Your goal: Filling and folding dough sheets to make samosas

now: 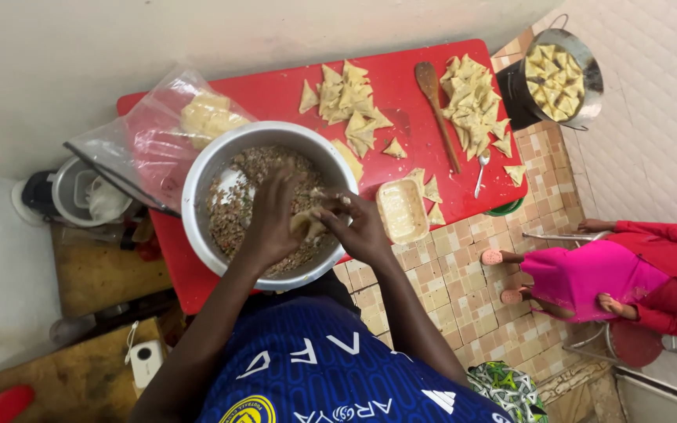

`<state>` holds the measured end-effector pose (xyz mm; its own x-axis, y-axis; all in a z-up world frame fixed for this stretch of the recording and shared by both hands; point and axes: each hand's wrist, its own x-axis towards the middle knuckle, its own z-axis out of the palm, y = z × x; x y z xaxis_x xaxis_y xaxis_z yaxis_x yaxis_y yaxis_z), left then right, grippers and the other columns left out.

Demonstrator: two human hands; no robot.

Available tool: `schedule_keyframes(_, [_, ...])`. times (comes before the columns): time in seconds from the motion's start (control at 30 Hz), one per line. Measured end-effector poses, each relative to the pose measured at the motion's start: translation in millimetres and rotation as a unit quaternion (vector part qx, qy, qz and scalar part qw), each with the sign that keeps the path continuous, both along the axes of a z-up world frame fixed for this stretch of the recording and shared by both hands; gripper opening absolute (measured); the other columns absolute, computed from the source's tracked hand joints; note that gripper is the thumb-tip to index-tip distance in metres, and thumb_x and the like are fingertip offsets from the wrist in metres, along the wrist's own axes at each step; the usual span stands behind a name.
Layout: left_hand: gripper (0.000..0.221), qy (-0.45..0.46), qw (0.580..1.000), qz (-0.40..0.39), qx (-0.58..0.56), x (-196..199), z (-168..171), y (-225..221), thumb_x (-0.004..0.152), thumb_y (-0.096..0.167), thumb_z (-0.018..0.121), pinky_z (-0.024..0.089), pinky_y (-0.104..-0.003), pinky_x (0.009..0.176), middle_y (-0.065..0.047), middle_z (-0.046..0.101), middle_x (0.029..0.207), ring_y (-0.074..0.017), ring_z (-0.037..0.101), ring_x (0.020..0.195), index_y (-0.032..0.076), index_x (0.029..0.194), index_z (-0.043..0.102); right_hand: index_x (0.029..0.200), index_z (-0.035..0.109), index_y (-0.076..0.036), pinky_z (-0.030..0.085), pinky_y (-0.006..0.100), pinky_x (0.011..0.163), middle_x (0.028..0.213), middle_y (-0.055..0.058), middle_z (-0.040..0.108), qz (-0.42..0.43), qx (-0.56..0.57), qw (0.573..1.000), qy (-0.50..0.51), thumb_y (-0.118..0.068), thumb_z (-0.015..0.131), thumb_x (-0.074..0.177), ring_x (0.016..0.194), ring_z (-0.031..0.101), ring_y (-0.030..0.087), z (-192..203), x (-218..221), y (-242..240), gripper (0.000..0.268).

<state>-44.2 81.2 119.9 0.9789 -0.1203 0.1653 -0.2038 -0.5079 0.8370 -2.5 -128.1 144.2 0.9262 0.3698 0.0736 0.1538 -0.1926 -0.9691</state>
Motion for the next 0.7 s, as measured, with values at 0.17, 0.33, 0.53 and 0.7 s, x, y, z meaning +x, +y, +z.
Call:
schedule_keyframes(0.17, [0.106, 0.075, 0.979, -0.108, -0.152, -21, -36, 18, 0.083, 0.012, 0.078, 0.045, -0.077, 0.112, -0.043, 0.051, 0.155, -0.0656, 0.051, 0.145, -0.002, 0.173, 0.023, 0.109, 0.083, -0.006, 0.065, 0.036, 0.073, 0.087, 0.013, 0.085, 0.045, -0.055, 0.987, -0.147, -0.014, 0.092, 0.098, 0.080, 0.085, 0.029, 43, 15, 36, 0.015])
schedule_keyframes(0.33, [0.146, 0.093, 0.917, -0.146, -0.359, -43, -22, 39, 0.059, 0.024, 0.116, 0.053, -0.063, 0.117, -0.031, 0.059, 0.159, -0.0486, 0.058, 0.145, 0.006, 0.175, 0.030, 0.116, 0.082, -0.005, 0.066, 0.036, 0.076, 0.091, 0.015, 0.086, 0.076, -0.013, 0.987, -0.138, -0.013, 0.091, 0.098, 0.084, 0.086, 0.028, 49, 24, 73, 0.022])
schedule_keyframes(0.53, [0.094, 0.096, 0.880, -0.072, -0.459, -57, -78, 38, 0.073, 0.004, 0.105, 0.064, -0.050, 0.104, -0.023, 0.076, 0.134, -0.0357, 0.076, 0.119, 0.007, 0.157, 0.063, 0.119, 0.082, -0.013, 0.062, 0.032, 0.097, 0.091, 0.006, 0.083, 0.085, 0.183, 0.979, -0.016, -0.011, 0.087, 0.105, 0.095, 0.082, 0.018, -78, 37, 101, 0.015])
schedule_keyframes(0.7, [0.089, 0.076, 0.852, -0.026, -0.517, -72, -36, 61, 0.074, -0.002, 0.102, 0.063, -0.048, 0.106, -0.018, 0.081, 0.132, -0.0250, 0.078, 0.118, 0.005, 0.155, 0.064, 0.100, 0.083, -0.009, 0.065, 0.046, 0.080, 0.080, 0.011, 0.078, 0.304, -0.309, 0.897, -0.082, -0.011, 0.081, 0.102, 0.080, 0.079, 0.027, -195, 34, 99, 0.003])
